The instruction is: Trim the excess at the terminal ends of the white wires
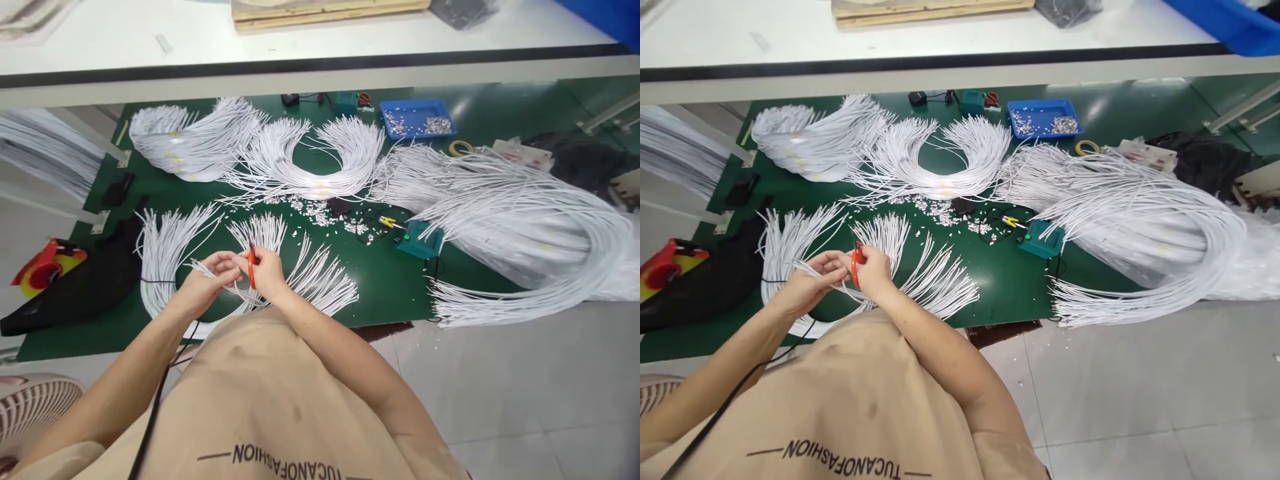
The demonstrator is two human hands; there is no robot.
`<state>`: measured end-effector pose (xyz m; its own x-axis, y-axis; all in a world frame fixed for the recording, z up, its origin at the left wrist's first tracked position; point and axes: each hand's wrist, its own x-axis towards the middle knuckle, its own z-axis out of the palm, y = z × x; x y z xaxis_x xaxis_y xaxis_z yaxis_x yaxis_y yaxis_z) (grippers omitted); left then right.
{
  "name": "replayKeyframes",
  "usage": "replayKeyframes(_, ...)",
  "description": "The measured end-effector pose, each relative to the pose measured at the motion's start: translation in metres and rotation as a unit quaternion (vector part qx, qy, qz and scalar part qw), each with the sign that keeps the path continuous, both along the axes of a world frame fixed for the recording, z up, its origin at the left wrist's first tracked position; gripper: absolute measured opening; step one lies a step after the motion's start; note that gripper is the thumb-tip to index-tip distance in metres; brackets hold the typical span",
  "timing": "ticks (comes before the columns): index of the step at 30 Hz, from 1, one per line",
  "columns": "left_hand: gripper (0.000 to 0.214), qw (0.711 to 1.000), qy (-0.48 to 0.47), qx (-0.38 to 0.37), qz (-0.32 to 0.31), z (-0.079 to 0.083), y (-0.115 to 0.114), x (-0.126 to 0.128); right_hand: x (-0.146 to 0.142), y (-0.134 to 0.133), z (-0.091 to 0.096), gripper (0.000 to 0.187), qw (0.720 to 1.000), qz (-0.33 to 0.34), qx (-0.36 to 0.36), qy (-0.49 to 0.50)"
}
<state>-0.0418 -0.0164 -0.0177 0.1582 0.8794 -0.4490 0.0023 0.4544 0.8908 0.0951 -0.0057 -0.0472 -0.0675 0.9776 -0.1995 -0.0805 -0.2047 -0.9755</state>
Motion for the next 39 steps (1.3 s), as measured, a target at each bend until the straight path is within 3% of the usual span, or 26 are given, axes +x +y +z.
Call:
replayKeyframes(6,0.040,0.997,0.064,0.024,0.042,-0.004,0.004,-0.003,0.011,0.001,-0.007,0.028,0.984,0.060,0.037,-0.166)
replayKeyframes(9,0.038,0.993,0.088,0.034,0.065,-0.001,0.008,0.001,0.025,0.003,-0.012,0.027,0.938,0.100,0.061,-0.327)
replayKeyframes(11,0.037,0.994,0.089,0.039,0.059,0.002,0.010,0.004,0.031,0.004,-0.012,0.027,0.913,0.133,0.075,-0.377)
replayKeyframes(17,0.036,0.995,0.075,0.050,0.046,0.008,0.012,0.013,0.030,0.006,0.004,0.030,0.880,0.186,0.083,-0.429)
replayKeyframes(25,0.032,0.990,0.104,0.081,0.047,0.008,0.012,0.010,0.033,0.008,0.017,0.026,0.821,0.187,0.136,-0.523)
replayKeyframes(39,0.023,0.983,0.139,0.121,0.007,0.015,0.007,0.019,0.035,-0.004,0.021,0.020,0.801,0.152,0.159,-0.557)
